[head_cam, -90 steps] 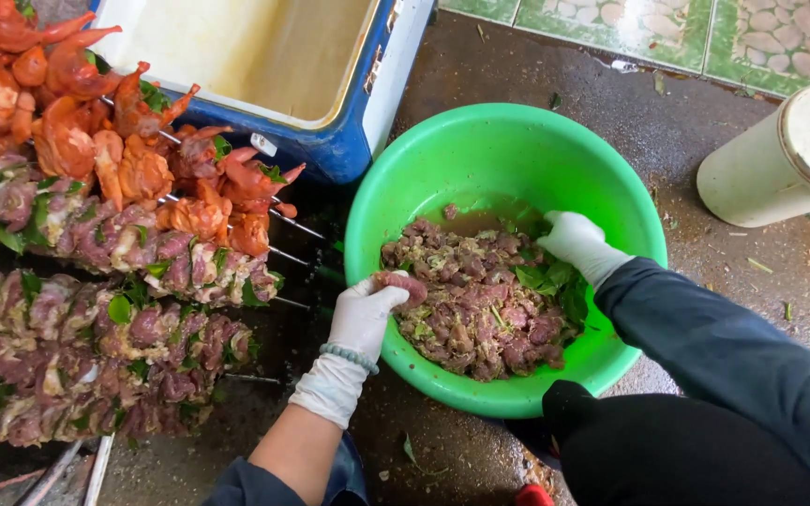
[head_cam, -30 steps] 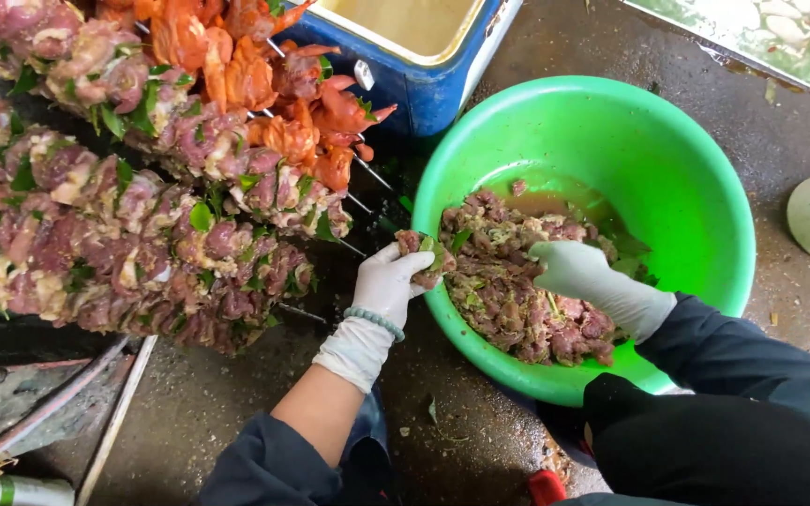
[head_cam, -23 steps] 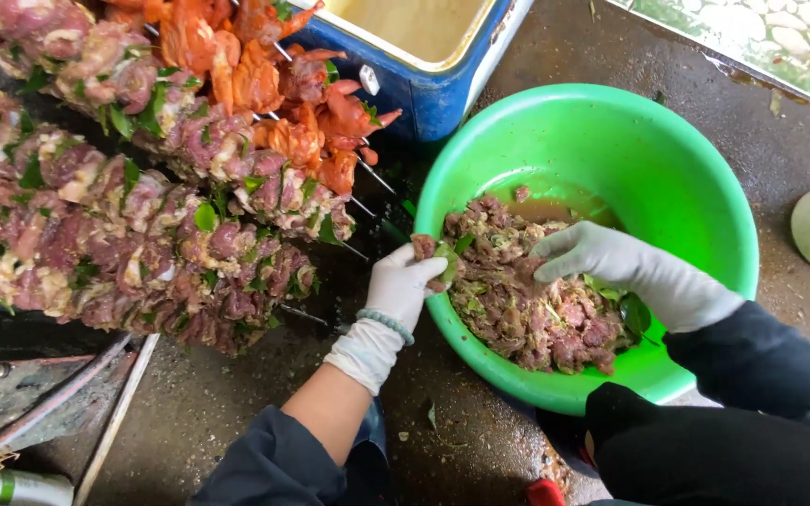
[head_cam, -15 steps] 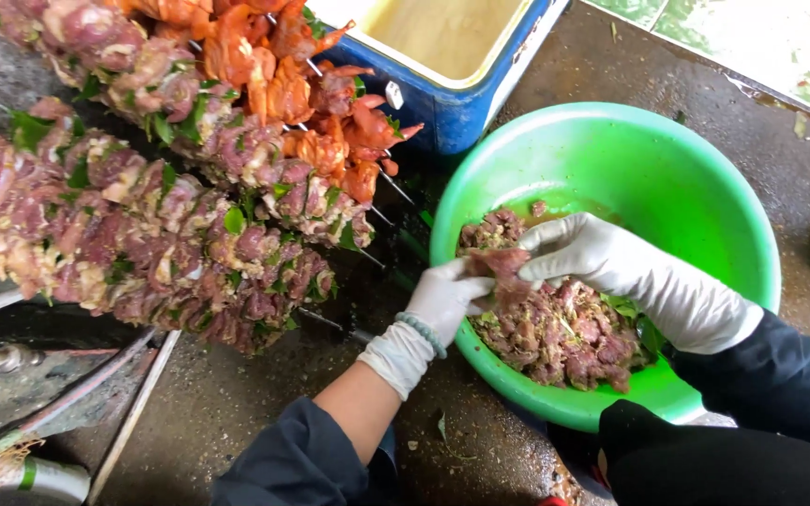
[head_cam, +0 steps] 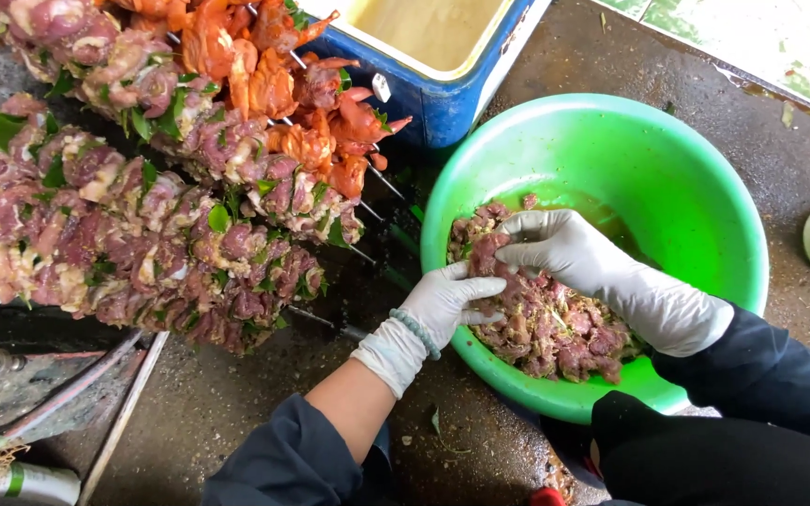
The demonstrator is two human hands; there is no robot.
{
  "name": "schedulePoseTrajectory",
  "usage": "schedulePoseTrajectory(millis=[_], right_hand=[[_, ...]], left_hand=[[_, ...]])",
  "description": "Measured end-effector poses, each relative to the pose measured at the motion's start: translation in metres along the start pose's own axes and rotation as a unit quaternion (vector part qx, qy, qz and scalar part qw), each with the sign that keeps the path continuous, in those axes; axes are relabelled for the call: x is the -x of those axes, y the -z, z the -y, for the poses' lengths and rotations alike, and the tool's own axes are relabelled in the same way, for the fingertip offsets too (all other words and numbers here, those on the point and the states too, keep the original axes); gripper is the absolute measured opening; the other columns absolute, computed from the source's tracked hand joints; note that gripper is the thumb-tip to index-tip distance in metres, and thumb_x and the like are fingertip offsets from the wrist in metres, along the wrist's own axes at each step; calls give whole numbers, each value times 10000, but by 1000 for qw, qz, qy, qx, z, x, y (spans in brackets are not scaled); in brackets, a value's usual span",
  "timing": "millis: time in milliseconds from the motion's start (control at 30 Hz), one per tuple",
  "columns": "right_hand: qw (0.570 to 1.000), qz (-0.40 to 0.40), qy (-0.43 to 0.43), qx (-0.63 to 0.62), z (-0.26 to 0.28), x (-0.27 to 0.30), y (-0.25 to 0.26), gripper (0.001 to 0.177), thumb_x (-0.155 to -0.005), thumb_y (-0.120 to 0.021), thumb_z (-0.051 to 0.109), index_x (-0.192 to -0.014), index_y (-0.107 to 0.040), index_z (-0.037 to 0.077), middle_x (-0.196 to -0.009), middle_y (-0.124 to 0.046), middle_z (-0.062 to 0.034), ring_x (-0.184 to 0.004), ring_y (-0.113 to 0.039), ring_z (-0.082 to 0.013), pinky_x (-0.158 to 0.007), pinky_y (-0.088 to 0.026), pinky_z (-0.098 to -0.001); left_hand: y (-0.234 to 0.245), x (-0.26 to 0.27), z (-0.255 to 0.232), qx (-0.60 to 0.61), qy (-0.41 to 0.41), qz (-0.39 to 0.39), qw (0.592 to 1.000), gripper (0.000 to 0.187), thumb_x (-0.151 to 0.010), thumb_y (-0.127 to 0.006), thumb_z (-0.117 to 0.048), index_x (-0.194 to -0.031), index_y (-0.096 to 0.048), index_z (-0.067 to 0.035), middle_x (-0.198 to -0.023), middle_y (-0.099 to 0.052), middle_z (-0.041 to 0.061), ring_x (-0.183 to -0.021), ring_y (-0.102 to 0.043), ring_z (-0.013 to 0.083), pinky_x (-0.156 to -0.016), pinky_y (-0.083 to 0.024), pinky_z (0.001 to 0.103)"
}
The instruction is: The person mixes marinated meat and herbs in a green bowl with gloved hands, then threads the mixture onto metal skewers. They arrange the completed skewers on a metal rack alongside other skewers containing red ingredients.
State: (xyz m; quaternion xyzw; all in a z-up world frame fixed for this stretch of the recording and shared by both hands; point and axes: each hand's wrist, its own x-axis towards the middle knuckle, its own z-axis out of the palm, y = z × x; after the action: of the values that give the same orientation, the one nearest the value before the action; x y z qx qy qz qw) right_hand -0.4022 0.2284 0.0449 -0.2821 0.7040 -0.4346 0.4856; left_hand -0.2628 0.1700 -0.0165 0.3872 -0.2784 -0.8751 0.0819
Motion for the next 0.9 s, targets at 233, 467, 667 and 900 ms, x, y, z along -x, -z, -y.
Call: schedulePoseTrajectory(millis=[233,467,667,900], right_hand=[[1000,-14,19,20,3,8,-9,217,-646,-703,-3,-852,-634,-13,-676,-597,-147,-553,-552,-164,-458,-467,-244],[880,15,433,196,-13,9,-1,279,-701,-521,-118,-834,-668,77,-887,-615,-103,-725,-595,-205,-614,-496,-316],[842,27,470,263,-12,7,4,385,-673,-483,-127,-894,-667,129,-913,-608,-28,-769,-567,-205,-673,-490,-350],[980,-68,14,189,17,13,42,170,-823,-531,134,-945,-635,78,-859,-637,-119,-658,-519,-198,-676,-415,-313]], left_hand=[[2,-7,1,-13,23,-7,1000,249,-652,-675,-18,-891,-604,-37,-795,-621,181,-640,-624,314,-512,-553,401],[-7,16,-29,73,94,30,992,125,-680,-604,-112,-792,-608,-55,-729,-622,137,-599,-628,261,-549,-562,391],[-1,1,-21,49,63,53,995,241,-726,-644,-196,-919,-614,-57,-847,-628,144,-700,-628,280,-618,-549,415],[14,-17,-2,8,16,-32,999,302,-662,-614,27,-952,-569,-41,-853,-624,193,-721,-620,353,-602,-534,468]])
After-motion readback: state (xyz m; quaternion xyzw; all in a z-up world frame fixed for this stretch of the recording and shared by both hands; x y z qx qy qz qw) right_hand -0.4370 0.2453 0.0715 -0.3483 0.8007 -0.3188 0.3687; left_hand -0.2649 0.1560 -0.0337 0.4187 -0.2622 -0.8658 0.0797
